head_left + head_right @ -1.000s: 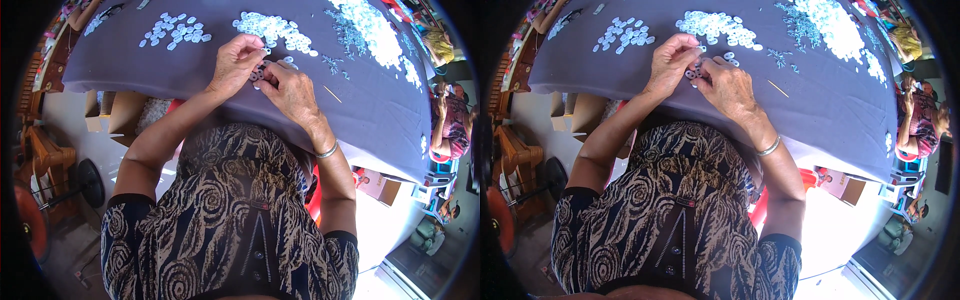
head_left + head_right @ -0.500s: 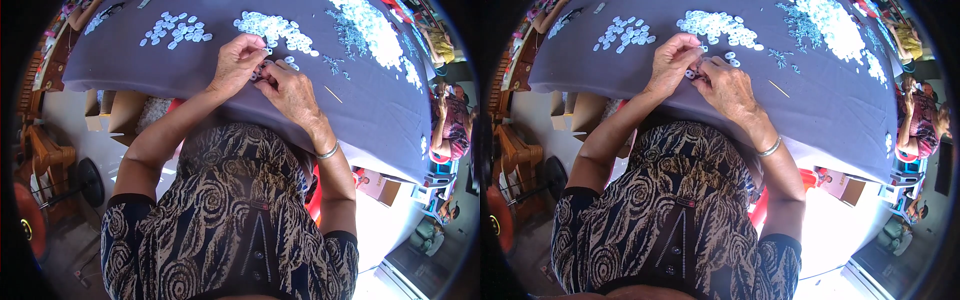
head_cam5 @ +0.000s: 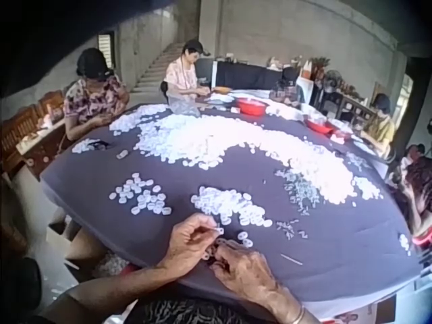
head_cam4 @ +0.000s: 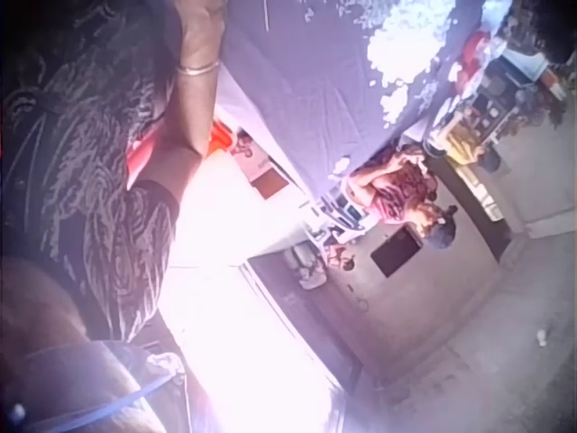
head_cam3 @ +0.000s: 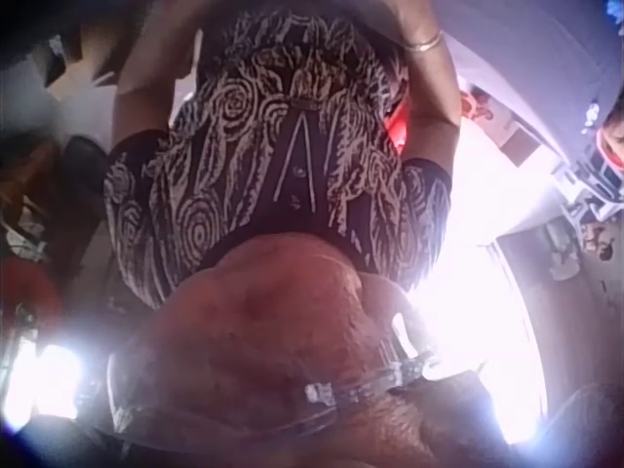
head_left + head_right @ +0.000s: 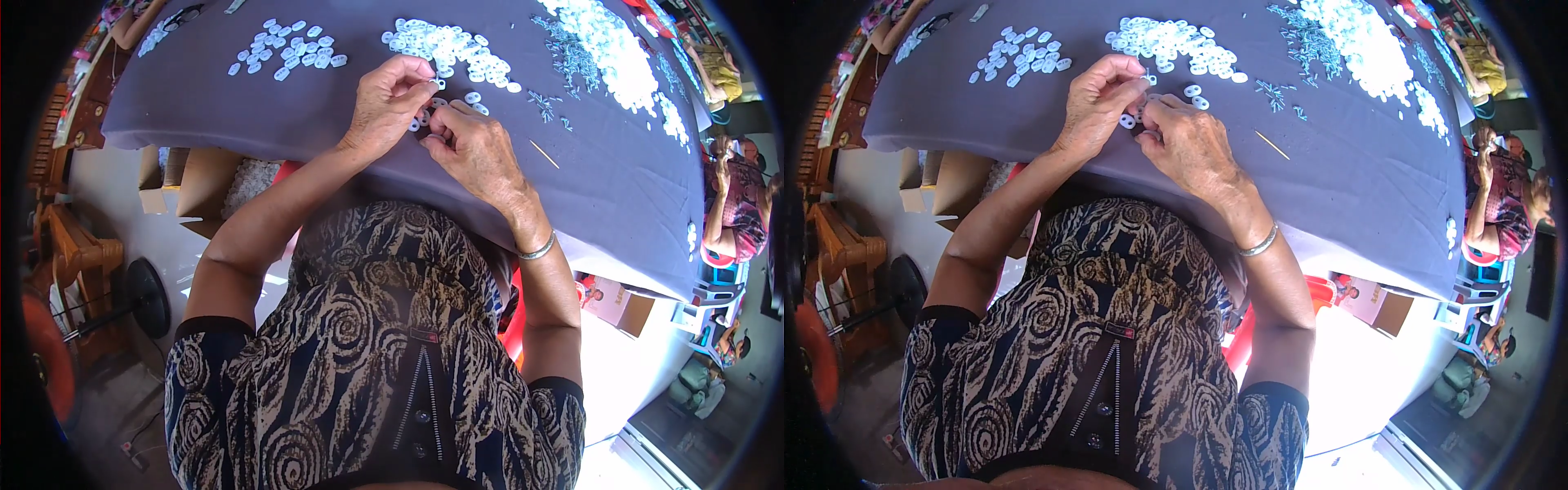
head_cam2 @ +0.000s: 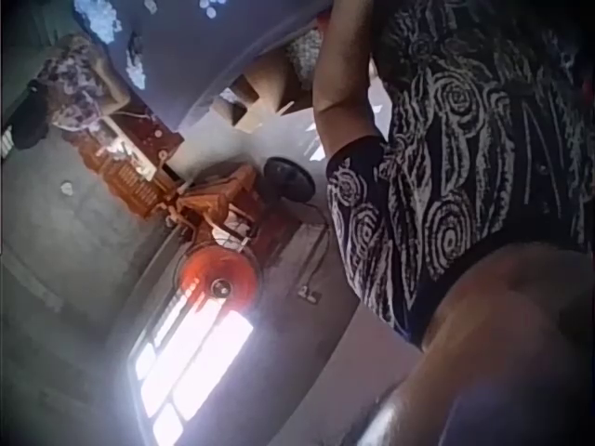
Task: The person assembles plastic fasteners by hand by picking up small pins and inserting them into the holes of plastic pieces on the table.
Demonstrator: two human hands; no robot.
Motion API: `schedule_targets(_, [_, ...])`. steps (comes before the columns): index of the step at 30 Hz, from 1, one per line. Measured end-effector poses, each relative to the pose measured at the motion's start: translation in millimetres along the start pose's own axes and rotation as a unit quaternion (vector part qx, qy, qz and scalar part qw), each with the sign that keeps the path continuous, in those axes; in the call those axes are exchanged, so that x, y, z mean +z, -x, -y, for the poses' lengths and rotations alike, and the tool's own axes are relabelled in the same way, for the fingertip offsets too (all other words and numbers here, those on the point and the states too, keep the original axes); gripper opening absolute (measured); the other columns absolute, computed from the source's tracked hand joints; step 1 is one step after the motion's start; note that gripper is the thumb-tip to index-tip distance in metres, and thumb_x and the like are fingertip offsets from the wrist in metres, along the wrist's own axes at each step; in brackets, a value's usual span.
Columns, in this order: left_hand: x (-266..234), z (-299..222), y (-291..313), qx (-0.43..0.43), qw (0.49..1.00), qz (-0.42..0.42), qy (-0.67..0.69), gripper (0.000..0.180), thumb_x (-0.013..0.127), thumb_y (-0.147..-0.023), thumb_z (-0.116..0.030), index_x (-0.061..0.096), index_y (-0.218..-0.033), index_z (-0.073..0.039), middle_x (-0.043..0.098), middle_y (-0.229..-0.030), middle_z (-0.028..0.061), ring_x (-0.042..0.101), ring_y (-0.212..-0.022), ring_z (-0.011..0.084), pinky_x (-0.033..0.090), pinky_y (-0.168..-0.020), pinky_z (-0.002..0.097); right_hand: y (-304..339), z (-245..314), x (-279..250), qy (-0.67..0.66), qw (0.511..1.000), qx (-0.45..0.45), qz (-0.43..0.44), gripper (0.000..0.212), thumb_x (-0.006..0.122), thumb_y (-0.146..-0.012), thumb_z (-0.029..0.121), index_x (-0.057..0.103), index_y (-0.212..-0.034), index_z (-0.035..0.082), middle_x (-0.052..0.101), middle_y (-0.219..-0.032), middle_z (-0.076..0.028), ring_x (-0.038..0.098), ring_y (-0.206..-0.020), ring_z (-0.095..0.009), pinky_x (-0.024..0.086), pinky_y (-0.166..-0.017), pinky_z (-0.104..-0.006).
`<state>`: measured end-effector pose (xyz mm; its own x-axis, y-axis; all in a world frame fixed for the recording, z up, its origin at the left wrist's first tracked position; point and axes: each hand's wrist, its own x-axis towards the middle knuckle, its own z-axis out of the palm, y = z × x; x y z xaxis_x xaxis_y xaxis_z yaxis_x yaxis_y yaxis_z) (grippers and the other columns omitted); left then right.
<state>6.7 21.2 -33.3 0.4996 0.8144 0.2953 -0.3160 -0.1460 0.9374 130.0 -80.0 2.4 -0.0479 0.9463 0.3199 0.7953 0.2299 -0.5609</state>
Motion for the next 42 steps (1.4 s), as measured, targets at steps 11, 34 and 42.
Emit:
schedule_targets(11, [0, -1, 0, -0.010, 1.000, 0.001, 0.005, 0.011, 0.063, -0.083, 0.000, 0.057, -0.091, -0.003, 0.059, -0.090, 0.0022, 0.056, -0.069, 0.0061, 0.046, -0.053, 0.0195, -1, -12, -5, -0.026, 0.999, 0.002, -0.025, 0.013, 0.063, -0.080, 0.002, 0.058, -0.092, 0.000, 0.058, -0.081, -0.012, 0.060, -0.071, -0.028, 0.047, -0.062, -0.0346])
schedule_targets(34, [0, 0, 0, -0.011, 1.000, 0.001, -0.003, 0.011, 0.064, -0.082, -0.001, 0.057, -0.091, -0.003, 0.058, -0.087, 0.0014, 0.057, -0.068, 0.0056, 0.046, -0.052, 0.0198, -3, -21, -17, -0.304, 0.938, 0.167, -0.022, 0.013, 0.057, -0.086, 0.005, 0.064, -0.097, 0.004, 0.055, -0.075, 0.002, 0.047, -0.062, -0.004, 0.039, -0.054, -0.0187])
schedule_targets(42, [1, -1, 0, -0.008, 1.000, 0.001, -0.003, 0.011, 0.064, -0.082, -0.001, 0.057, -0.090, -0.003, 0.058, -0.087, 0.0012, 0.056, -0.068, 0.0055, 0.046, -0.053, 0.0197, -4, -19, -20, -0.423, 0.882, 0.205, -0.034, 0.012, 0.056, -0.085, 0.005, 0.063, -0.094, 0.001, 0.054, -0.070, 0.001, 0.049, -0.061, -0.005, 0.042, -0.054, -0.0196])
